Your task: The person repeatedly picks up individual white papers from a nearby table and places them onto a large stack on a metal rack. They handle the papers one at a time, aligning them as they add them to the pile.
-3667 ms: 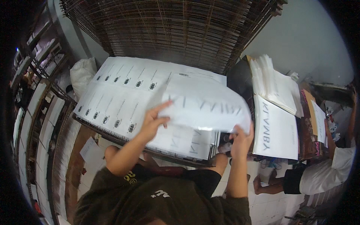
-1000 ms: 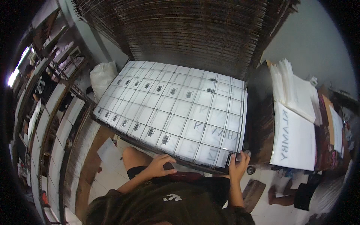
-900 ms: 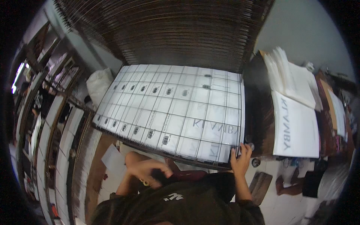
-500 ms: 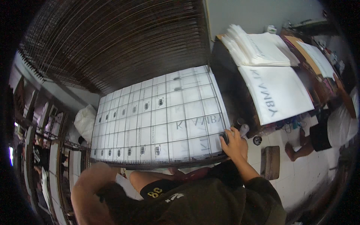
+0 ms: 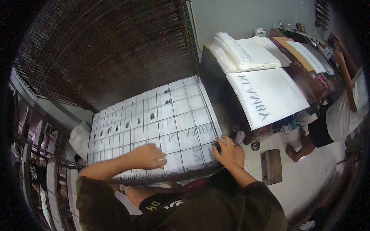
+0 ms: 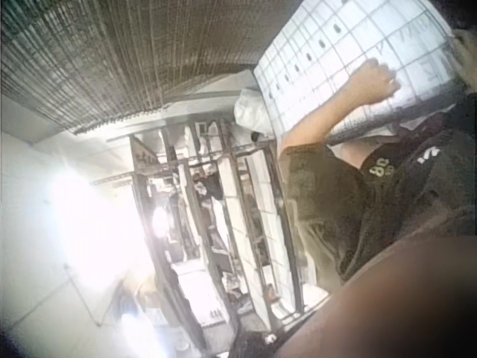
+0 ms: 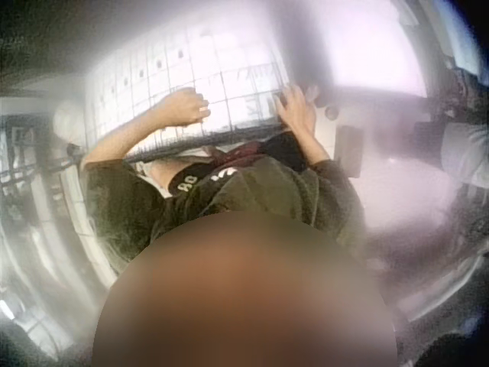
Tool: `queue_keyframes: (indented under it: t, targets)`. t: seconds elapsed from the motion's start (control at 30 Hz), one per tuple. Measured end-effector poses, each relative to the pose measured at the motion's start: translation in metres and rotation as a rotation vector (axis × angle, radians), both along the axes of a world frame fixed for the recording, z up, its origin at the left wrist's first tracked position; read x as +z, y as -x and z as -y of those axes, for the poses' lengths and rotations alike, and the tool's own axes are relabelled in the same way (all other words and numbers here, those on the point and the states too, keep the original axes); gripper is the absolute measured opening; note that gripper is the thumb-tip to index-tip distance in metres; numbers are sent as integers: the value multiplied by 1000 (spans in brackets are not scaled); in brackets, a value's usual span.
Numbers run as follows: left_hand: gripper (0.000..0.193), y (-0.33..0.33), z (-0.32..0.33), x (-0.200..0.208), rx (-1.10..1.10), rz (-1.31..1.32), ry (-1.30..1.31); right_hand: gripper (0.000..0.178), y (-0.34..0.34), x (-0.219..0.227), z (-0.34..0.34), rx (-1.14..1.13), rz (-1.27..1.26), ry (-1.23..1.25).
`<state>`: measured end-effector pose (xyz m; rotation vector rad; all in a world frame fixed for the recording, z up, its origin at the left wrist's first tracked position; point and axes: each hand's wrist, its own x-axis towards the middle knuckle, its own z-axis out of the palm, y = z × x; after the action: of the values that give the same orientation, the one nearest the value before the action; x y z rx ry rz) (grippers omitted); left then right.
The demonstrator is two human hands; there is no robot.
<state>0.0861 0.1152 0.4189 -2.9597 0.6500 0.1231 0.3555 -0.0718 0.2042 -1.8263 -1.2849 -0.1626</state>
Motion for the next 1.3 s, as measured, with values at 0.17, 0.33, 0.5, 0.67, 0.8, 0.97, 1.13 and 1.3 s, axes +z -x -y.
queue_keyframes:
  t: [0.17,0.33,0.5,0.67,0.8,0.97,1.13,1.3]
  targets:
    - [34,121,52,-126,509,-120,610,38,2,-10,-3,17,-37,30]
    - [51,256,139,-186,1192,-525,678,39,9,24,-7,108,0,290]
    - [57,295,215,-258,1403,-407,1386,39,-9,-9,-19,189,15,167]
    - [77,280,204,-223,1609,-636,1556,37,14,11,-6,114,-49,273]
    - [79,275,197,-239,1574,-682,1603,35,7,6,-7,138,16,267]
    - [77,273,182,-233,1554,-749,1592,33,7,3,-5,110,26,231]
    - [78,274,188,-234,1587,-747,1576,32,9,3,-6,93,15,244]
    - [74,277,188,-241,1583,-693,1561,33,14,6,-4,79,5,219]
